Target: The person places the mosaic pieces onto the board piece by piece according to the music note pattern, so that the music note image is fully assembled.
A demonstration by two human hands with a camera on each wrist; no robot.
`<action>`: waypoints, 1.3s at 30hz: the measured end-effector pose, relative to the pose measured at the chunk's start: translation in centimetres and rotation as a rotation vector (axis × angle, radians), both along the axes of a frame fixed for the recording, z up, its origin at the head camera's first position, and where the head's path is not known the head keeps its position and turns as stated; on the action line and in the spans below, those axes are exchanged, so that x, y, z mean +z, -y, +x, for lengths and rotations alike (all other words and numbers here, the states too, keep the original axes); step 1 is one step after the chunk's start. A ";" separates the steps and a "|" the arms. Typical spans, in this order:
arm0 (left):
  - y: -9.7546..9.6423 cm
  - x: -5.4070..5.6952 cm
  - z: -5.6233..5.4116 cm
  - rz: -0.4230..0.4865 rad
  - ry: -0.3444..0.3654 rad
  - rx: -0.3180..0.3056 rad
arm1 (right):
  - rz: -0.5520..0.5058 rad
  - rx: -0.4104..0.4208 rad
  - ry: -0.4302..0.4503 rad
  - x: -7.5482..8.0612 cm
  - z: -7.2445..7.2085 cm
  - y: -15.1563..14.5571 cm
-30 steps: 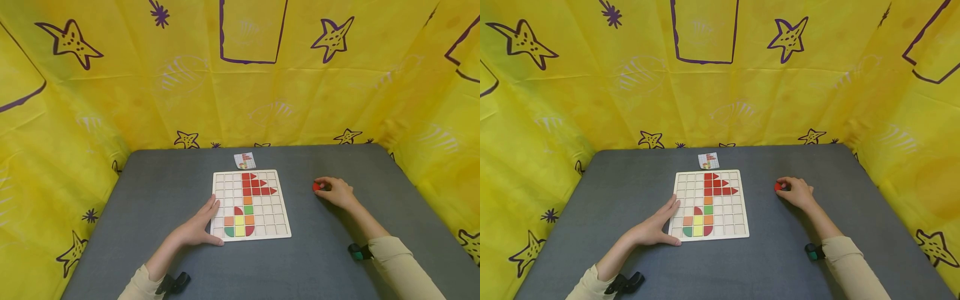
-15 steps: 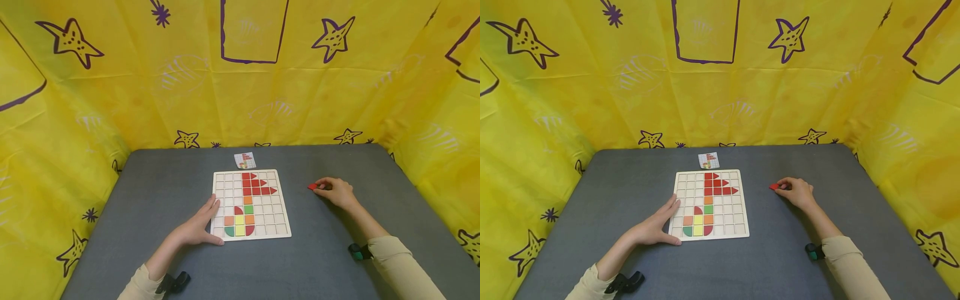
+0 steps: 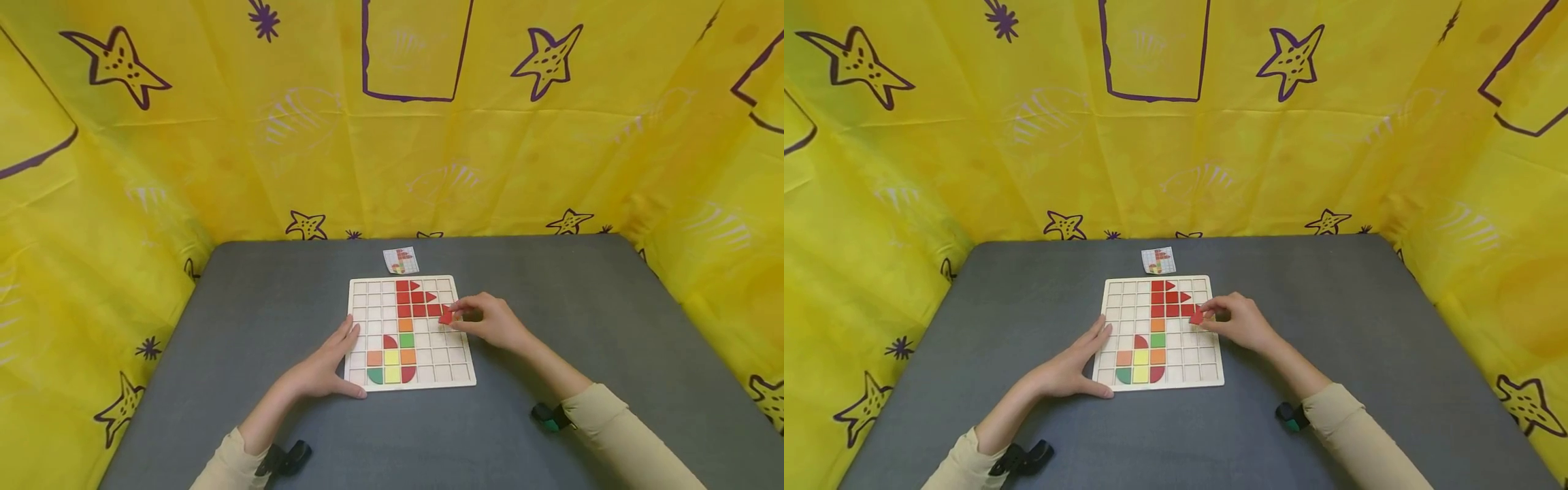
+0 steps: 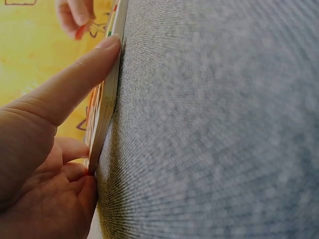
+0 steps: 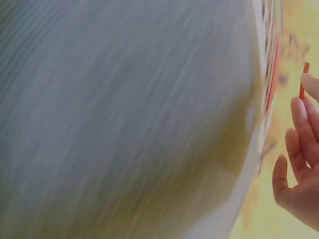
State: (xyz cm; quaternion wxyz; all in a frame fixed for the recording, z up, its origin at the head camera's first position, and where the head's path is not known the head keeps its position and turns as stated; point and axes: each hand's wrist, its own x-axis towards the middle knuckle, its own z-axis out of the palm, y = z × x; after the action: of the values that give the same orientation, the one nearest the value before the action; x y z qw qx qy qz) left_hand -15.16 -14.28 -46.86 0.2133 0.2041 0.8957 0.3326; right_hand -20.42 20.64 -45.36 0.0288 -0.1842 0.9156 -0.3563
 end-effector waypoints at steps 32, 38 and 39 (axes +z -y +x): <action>0.1 0.3 0.0 0.004 -0.002 -0.003 | 0.129 0.382 -0.021 -0.7 -0.4 12.0; 0.1 0.3 0.0 0.004 0.001 -0.003 | 0.155 0.378 -0.051 -0.6 -0.2 12.3; 0.0 0.3 0.0 0.004 0.002 -0.002 | 0.162 0.373 -0.050 -0.6 -0.2 12.3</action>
State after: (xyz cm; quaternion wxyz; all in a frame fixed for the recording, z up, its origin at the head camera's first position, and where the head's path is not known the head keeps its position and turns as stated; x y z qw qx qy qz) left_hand -15.13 -14.33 -46.59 0.2143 0.2050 0.8946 0.3343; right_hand -20.59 8.32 -45.99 0.0862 -0.3563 0.8917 -0.2655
